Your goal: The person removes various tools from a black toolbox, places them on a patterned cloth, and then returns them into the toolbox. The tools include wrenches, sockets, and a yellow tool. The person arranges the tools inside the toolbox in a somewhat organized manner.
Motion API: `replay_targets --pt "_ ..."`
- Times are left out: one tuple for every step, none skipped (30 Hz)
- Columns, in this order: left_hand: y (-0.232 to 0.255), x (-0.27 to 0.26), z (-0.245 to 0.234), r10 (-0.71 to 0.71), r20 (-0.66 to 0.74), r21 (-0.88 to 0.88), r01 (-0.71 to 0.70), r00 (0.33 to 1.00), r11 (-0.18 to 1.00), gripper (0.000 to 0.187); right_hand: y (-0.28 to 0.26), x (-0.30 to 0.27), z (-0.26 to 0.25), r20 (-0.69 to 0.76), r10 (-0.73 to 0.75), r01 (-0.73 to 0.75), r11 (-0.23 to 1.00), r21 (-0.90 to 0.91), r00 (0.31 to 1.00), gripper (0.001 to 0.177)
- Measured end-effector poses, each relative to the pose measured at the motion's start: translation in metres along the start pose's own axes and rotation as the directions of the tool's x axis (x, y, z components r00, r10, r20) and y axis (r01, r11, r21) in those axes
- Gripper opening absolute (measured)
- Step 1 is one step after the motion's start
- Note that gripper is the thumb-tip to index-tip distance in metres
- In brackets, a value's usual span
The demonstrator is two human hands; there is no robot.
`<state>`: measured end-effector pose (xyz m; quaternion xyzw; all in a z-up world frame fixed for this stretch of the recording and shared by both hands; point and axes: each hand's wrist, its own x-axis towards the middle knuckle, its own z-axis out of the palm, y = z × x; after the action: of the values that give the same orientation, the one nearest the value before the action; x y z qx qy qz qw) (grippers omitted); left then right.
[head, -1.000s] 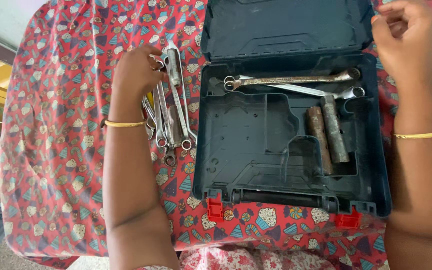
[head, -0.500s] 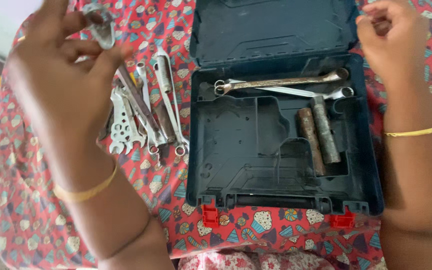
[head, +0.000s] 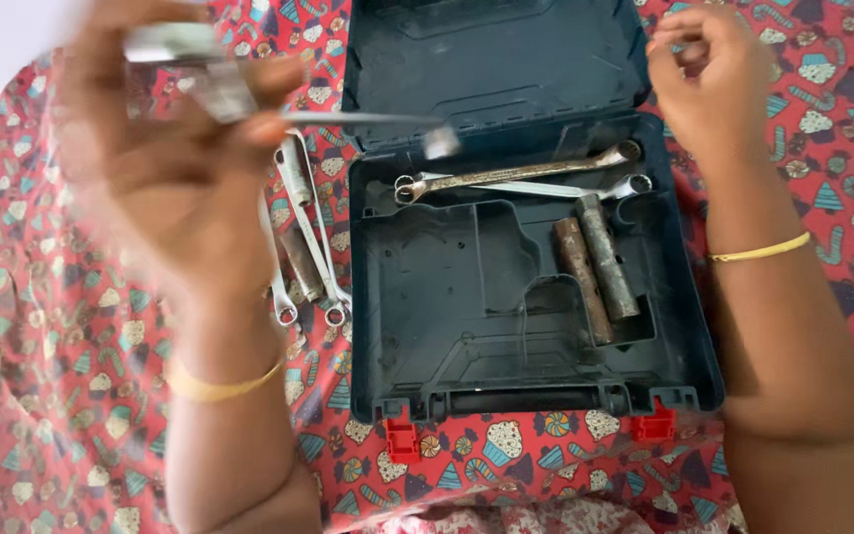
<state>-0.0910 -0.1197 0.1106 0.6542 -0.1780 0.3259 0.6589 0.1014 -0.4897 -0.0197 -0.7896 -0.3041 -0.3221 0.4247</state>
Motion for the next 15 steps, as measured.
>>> replay_targets --pt "-0.016 0.003 0.007 -0.035 -0.011 -0.067 0.034 0.999 0.997 0.053 0.001 -0.001 0.001 0.000 0.000 0.000 1.000 -0.023 1.000 0.014" --pt "-0.031 0.006 0.014 -0.077 -0.015 -0.141 0.074 0.997 0.987 0.052 0.002 -0.002 0.002 0.001 0.000 0.000 0.999 -0.045 1.000 0.016" --pt "-0.044 0.010 0.017 -0.110 -0.016 -0.187 0.105 0.994 0.977 0.053 0.004 -0.002 0.001 0.003 -0.004 0.004 0.998 -0.067 1.000 0.017" --pt "-0.055 0.013 0.021 -0.142 -0.017 -0.233 0.134 0.990 0.963 0.053 0.006 -0.001 0.001 0.009 0.036 -0.035 0.998 -0.052 0.999 0.017" --pt "-0.063 0.015 0.020 -0.159 -0.013 -0.215 0.153 0.987 0.965 0.054 0.008 -0.002 0.001 0.014 0.080 -0.079 0.996 -0.034 0.997 0.017" --pt "-0.069 0.017 0.019 -0.177 -0.009 -0.197 0.171 0.984 0.965 0.055 0.010 -0.001 -0.001 0.019 0.124 -0.123 0.992 -0.017 0.992 0.017" --pt "-0.073 0.020 0.013 -0.174 0.011 -0.081 0.174 0.985 0.981 0.054 0.011 -0.001 -0.002 0.025 0.128 -0.128 0.992 -0.011 0.991 0.017" --pt "-0.075 0.024 0.003 -0.173 0.031 0.036 0.171 0.985 0.985 0.054 0.012 -0.001 -0.003 0.031 0.132 -0.132 0.991 -0.005 0.991 0.018" --pt "-0.075 0.026 -0.005 -0.174 0.051 0.152 0.165 0.983 0.974 0.054 0.012 -0.001 -0.004 0.038 0.136 -0.136 0.991 0.002 0.990 0.018" --pt "-0.076 0.026 -0.012 -0.259 0.025 0.197 0.249 0.966 0.948 0.049 0.011 -0.002 -0.003 0.033 0.095 -0.095 0.995 -0.007 0.995 0.018" --pt "-0.075 0.026 -0.018 -0.337 -0.004 0.237 0.328 0.941 0.914 0.044 0.010 -0.002 -0.004 0.027 0.052 -0.052 0.998 -0.019 0.998 0.017" --pt "-0.075 0.026 -0.022 -0.412 -0.035 0.273 0.405 0.911 0.873 0.040 0.009 -0.002 -0.004 0.021 0.009 -0.008 0.999 -0.032 1.000 0.016" --pt "-0.074 0.025 -0.025 -0.407 -0.044 0.409 0.388 0.912 0.826 0.041 0.008 -0.001 -0.004 0.023 -0.013 0.015 0.999 -0.050 1.000 0.017" --pt "-0.073 0.025 -0.027 -0.402 -0.051 0.537 0.365 0.914 0.761 0.042 0.007 -0.001 -0.003 0.026 -0.035 0.037 0.997 -0.069 0.999 0.017" --pt "-0.071 0.024 -0.029 -0.397 -0.061 0.653 0.337 0.916 0.678 0.043 0.006 -0.002 -0.001 0.031 -0.057 0.060 0.995 -0.085 0.998 0.017"
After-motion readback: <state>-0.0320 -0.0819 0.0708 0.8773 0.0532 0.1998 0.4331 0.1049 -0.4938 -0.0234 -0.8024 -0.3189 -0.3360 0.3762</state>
